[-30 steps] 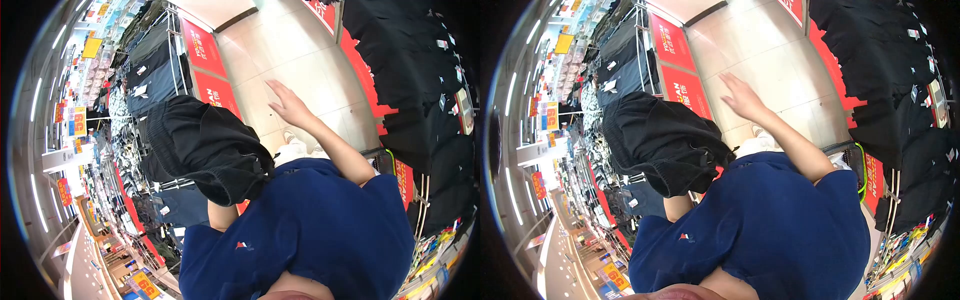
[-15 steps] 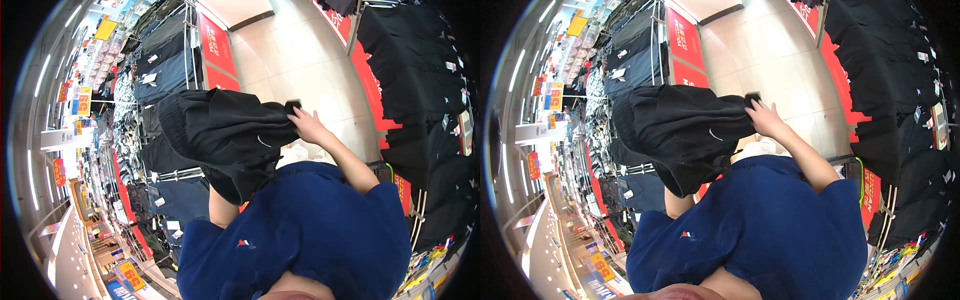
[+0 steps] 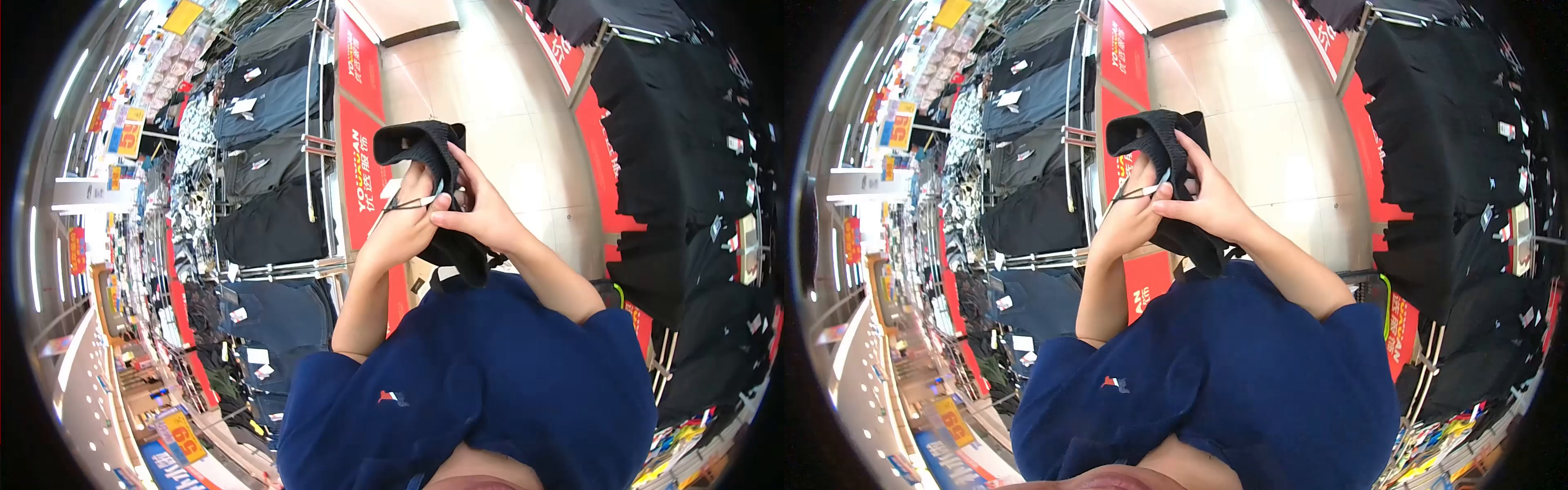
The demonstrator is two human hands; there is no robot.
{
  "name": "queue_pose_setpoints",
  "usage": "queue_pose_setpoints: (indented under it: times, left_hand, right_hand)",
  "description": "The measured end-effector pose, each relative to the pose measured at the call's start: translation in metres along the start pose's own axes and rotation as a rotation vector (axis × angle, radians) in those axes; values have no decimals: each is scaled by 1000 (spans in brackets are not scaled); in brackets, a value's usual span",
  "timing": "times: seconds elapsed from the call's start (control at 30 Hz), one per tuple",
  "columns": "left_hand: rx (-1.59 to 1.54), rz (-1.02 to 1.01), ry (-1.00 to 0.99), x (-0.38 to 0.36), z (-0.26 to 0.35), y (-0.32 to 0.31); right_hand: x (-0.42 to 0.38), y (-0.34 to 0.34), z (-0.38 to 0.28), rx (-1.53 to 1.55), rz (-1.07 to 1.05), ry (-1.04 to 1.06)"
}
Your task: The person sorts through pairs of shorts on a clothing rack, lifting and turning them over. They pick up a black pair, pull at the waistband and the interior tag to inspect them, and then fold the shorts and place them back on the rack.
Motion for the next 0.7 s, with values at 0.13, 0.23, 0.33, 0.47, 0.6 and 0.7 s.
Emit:
queue_pose_setpoints:
  times: [0.13, 0.23, 0.33, 0.47, 0.6, 0.7]
  left_hand:
    - [-106, -38, 4, -25, -9, 8]
    - [-422, -26, 246, -41, -35, 0]
    - [52, -130, 200, -44, -21, -7]
    - [-19, -306, 362, -25, 13, 8]
    - [-51, 60, 99, -43, -43, -26]
    - [-789, 127, 592, -69, -116, -87]
  right_hand:
    - [-2, 5, -1, -55, -121, -41]
    - [-2, -2, 5, -350, -162, 154]
    - [-5, -10, 14, -463, -90, 184]
    - [1, -1, 12, -307, 48, 121]
    - [1, 13, -14, -116, 144, 7]
    - [-2, 15, -25, -5, 202, 24]
Point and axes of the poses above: each hand's wrist, its own x-axis towards the middle knuckle, its own y-axis out of the back of the hand, z = x × y, the point moved 1 cm from there along x, towards the middle knuckle, and after that the axes turned 12 degrees about z, right-handed, at the moved point
